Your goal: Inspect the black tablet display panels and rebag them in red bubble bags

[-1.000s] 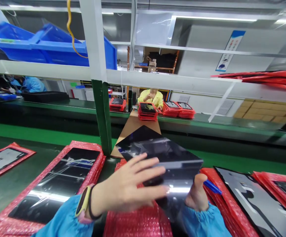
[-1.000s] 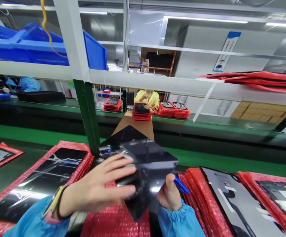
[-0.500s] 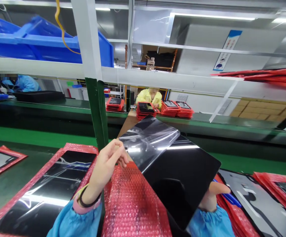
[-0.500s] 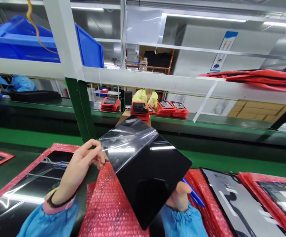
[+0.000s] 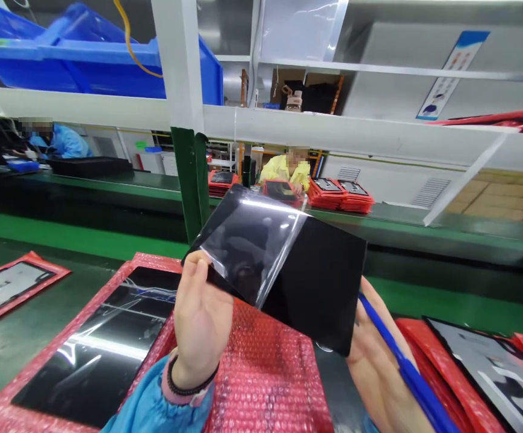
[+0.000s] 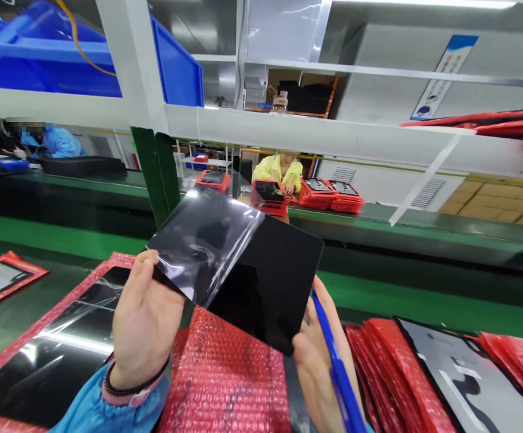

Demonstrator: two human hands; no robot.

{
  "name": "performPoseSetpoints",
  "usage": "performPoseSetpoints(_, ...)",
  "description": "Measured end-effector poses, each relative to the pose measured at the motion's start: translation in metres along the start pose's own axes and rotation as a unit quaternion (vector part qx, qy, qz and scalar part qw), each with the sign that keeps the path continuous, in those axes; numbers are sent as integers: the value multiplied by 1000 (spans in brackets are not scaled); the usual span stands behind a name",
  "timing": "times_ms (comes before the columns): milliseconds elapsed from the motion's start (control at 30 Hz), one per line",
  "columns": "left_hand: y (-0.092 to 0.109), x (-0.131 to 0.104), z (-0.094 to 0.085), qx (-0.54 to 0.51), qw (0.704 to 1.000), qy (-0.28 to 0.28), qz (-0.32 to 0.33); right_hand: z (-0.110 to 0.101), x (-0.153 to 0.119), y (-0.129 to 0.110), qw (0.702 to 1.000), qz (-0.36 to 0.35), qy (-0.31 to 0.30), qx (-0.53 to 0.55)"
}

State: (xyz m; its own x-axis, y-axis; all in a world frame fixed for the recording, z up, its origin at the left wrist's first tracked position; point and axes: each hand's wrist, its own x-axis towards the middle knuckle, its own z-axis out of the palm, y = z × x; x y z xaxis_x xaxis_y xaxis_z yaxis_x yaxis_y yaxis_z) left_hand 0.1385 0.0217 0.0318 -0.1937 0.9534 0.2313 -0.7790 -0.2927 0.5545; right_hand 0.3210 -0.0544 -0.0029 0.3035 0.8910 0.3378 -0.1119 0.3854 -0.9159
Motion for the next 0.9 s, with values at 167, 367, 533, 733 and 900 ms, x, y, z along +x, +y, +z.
performPoseSetpoints(167, 7, -8, 5, -4, 999, 21, 41, 10, -12, -2, 996, -19, 8, -85)
performPoseSetpoints(367, 8, 0, 3, -35, 998, 32, 42, 13, -16, -9, 998, -34, -35, -37)
performPoseSetpoints(533, 13, 16, -6, -37, 998, 42, 13, 19, -25, -9, 997, 2, -61, 41)
performPoseSetpoints(733, 14, 22, -10, -12, 999, 37, 29, 16, -26, -4, 991, 2, -118, 61)
performPoseSetpoints(900, 13, 30, -15, 41, 994, 77, 60, 22, -27, -19, 992, 81, -93, 12)
